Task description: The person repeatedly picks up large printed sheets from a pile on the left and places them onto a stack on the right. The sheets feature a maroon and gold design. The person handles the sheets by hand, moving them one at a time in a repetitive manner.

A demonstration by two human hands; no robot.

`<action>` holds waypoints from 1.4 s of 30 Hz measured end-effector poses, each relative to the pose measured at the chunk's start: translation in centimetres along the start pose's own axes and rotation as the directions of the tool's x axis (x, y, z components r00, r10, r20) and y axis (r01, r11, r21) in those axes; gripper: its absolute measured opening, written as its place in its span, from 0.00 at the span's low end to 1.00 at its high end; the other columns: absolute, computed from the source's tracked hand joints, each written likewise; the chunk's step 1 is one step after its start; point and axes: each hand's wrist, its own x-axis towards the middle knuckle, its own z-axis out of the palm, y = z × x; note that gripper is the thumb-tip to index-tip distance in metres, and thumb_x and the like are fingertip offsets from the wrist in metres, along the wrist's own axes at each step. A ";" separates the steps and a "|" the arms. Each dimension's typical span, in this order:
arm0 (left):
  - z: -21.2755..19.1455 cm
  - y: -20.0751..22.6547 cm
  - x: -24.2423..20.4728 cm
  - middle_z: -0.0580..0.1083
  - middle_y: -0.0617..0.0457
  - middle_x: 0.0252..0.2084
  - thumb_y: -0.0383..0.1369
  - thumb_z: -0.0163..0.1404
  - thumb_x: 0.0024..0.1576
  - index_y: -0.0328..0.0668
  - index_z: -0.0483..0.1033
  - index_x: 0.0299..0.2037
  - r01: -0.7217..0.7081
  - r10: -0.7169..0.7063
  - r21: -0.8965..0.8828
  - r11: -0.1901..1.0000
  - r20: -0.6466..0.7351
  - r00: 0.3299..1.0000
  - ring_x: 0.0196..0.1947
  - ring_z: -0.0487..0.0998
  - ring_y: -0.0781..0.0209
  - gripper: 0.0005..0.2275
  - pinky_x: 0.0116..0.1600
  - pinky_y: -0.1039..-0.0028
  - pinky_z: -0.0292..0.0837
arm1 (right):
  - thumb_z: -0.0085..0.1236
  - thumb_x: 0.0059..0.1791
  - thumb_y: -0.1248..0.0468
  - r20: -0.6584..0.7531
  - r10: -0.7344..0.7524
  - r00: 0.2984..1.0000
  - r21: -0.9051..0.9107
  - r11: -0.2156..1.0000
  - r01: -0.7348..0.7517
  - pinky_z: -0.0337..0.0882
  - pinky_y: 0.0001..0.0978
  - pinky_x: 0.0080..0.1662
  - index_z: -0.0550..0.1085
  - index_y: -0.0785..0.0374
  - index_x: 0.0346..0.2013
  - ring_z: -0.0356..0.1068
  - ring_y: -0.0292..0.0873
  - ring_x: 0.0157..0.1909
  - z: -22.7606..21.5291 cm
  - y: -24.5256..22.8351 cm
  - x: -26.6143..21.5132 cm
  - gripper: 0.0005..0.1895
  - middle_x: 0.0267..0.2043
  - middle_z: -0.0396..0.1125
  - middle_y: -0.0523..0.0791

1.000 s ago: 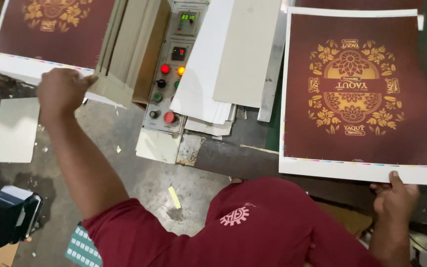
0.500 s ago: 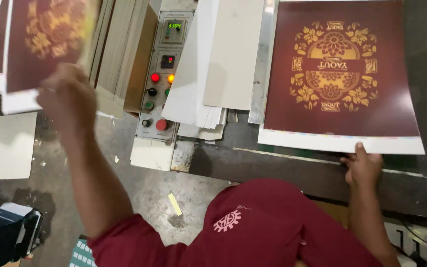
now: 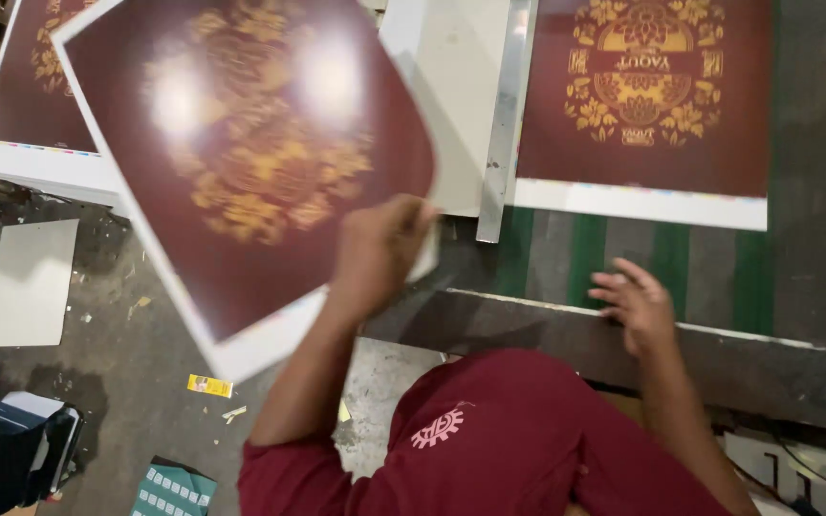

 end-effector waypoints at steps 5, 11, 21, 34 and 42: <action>10.5 2.3 -1.8 0.74 0.42 0.24 0.33 0.56 0.62 0.39 0.72 0.31 -0.080 0.084 -0.121 0.989 0.029 0.996 0.24 0.79 0.46 0.10 0.30 0.58 0.71 | 0.54 0.53 0.62 0.326 0.006 0.945 -0.079 0.997 0.021 0.74 0.32 0.41 0.63 0.62 0.69 0.75 0.43 0.48 6.7 -1.5 -2.0 0.29 0.54 0.74 0.50; 15.3 4.6 -2.8 0.77 0.43 0.28 0.41 0.53 0.62 0.39 0.73 0.33 -0.179 0.186 -0.086 0.980 0.087 0.979 0.28 0.80 0.44 0.13 0.33 0.55 0.73 | 0.63 0.49 0.68 0.573 -0.143 0.807 -0.216 0.923 0.317 0.74 0.35 0.45 0.71 0.68 0.54 0.71 0.42 0.49 6.2 4.2 -0.1 0.20 0.48 0.71 0.49; 5.7 -11.3 0.6 0.80 0.42 0.35 0.34 0.61 0.59 0.43 0.81 0.45 0.085 -0.061 0.235 0.968 -0.105 0.993 0.34 0.81 0.41 0.08 0.39 0.55 0.74 | 0.54 0.59 0.67 0.058 -0.154 0.986 0.258 0.957 0.134 0.74 0.30 0.34 0.71 0.65 0.53 0.68 0.36 0.34 -1.0 3.3 -0.5 0.08 0.38 0.69 0.44; -15.5 -25.8 -2.3 0.76 0.31 0.51 0.61 0.60 0.52 0.26 0.79 0.47 0.342 -0.124 0.898 0.277 -0.320 0.939 0.56 0.76 0.34 0.35 0.54 0.47 0.71 | 0.53 0.60 0.70 -0.408 -0.125 0.904 0.187 0.958 0.217 0.74 0.31 0.33 0.67 0.66 0.61 0.73 0.38 0.37 -7.9 0.2 -2.8 0.15 0.47 0.71 0.47; -20.0 -24.9 -2.5 0.80 0.40 0.38 0.45 0.61 0.64 0.40 0.85 0.39 0.354 -0.412 0.797 0.490 -0.146 0.899 0.39 0.82 0.37 0.15 0.45 0.50 0.76 | 0.51 0.62 0.69 -0.452 -0.144 0.880 0.155 0.959 0.236 0.74 0.32 0.34 0.67 0.66 0.61 0.70 0.38 0.35 -12.5 2.7 -4.2 0.12 0.46 0.71 0.47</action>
